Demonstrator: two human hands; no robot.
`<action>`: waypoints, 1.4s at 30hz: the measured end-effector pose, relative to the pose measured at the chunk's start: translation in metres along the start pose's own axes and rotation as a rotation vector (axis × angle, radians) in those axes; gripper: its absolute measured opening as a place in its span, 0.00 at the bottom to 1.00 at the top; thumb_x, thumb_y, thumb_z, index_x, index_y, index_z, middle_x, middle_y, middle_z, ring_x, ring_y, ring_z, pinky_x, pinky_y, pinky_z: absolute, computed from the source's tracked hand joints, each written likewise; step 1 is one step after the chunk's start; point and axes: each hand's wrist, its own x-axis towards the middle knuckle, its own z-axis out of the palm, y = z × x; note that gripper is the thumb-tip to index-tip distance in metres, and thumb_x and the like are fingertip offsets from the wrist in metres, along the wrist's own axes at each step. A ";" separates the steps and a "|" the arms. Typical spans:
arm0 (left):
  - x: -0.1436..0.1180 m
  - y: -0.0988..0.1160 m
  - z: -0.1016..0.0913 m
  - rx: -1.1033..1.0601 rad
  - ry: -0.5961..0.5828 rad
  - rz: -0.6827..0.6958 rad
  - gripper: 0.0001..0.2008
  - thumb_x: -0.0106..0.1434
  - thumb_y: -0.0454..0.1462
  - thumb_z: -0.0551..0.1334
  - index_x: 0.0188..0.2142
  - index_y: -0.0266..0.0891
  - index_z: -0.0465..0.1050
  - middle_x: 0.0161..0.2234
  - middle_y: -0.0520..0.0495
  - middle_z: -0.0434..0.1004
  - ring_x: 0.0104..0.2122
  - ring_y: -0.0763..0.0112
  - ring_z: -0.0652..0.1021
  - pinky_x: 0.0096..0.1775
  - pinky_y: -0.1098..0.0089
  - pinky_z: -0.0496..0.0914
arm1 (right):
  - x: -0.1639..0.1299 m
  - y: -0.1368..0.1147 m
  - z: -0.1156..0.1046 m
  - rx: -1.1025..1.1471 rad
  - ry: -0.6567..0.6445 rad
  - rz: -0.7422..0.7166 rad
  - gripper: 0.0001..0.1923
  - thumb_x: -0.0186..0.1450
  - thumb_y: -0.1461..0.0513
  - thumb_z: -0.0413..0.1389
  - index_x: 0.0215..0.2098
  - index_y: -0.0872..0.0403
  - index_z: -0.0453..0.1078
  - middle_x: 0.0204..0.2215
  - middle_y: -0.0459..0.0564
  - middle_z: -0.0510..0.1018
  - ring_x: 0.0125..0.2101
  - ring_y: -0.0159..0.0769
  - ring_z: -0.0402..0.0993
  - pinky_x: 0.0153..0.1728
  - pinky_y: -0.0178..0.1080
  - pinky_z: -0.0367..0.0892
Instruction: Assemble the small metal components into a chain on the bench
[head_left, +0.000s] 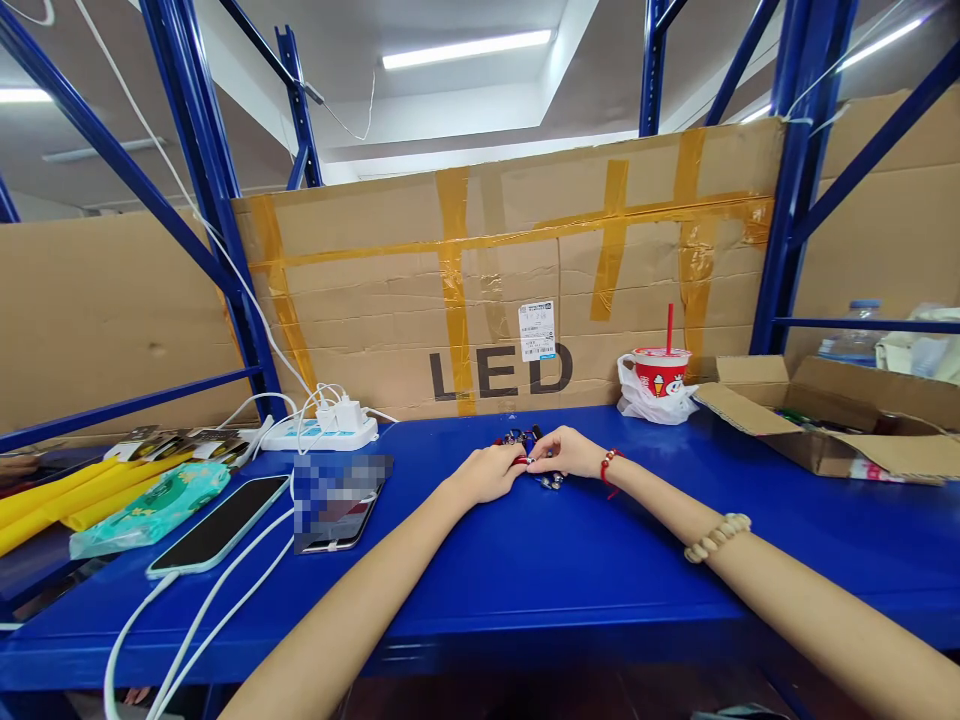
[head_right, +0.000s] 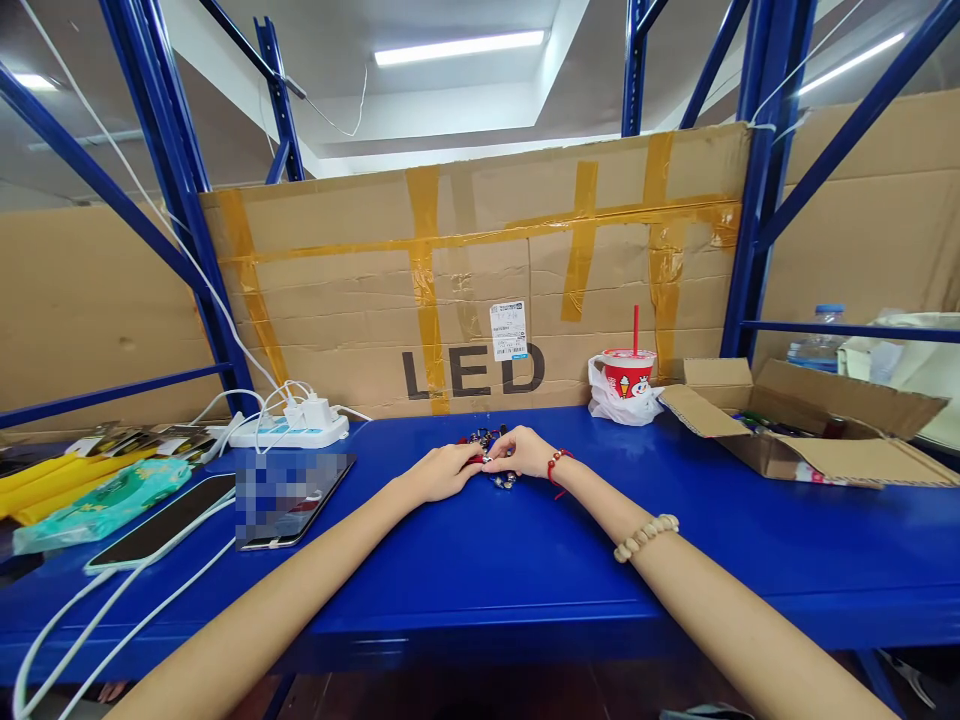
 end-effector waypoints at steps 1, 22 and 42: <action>0.000 0.000 0.000 -0.001 -0.002 -0.004 0.11 0.62 0.42 0.46 0.35 0.41 0.63 0.35 0.47 0.72 0.35 0.64 0.73 0.33 0.69 0.67 | 0.000 -0.001 0.001 -0.015 -0.002 -0.007 0.22 0.46 0.47 0.57 0.27 0.57 0.73 0.17 0.45 0.73 0.14 0.22 0.59 0.15 0.28 0.57; 0.002 0.000 0.004 0.023 0.022 -0.150 0.12 0.64 0.42 0.40 0.39 0.40 0.56 0.37 0.44 0.72 0.35 0.60 0.74 0.31 0.66 0.66 | -0.006 -0.022 -0.001 -0.310 0.196 0.057 0.16 0.57 0.50 0.49 0.27 0.51 0.73 0.20 0.43 0.75 0.16 0.25 0.66 0.22 0.30 0.56; -0.001 0.005 -0.002 0.009 0.127 -0.021 0.11 0.65 0.41 0.41 0.40 0.44 0.58 0.40 0.53 0.70 0.39 0.71 0.72 0.35 0.72 0.65 | -0.009 -0.029 -0.010 -0.554 0.115 -0.081 0.17 0.62 0.53 0.42 0.27 0.50 0.68 0.23 0.41 0.74 0.19 0.25 0.66 0.22 0.29 0.53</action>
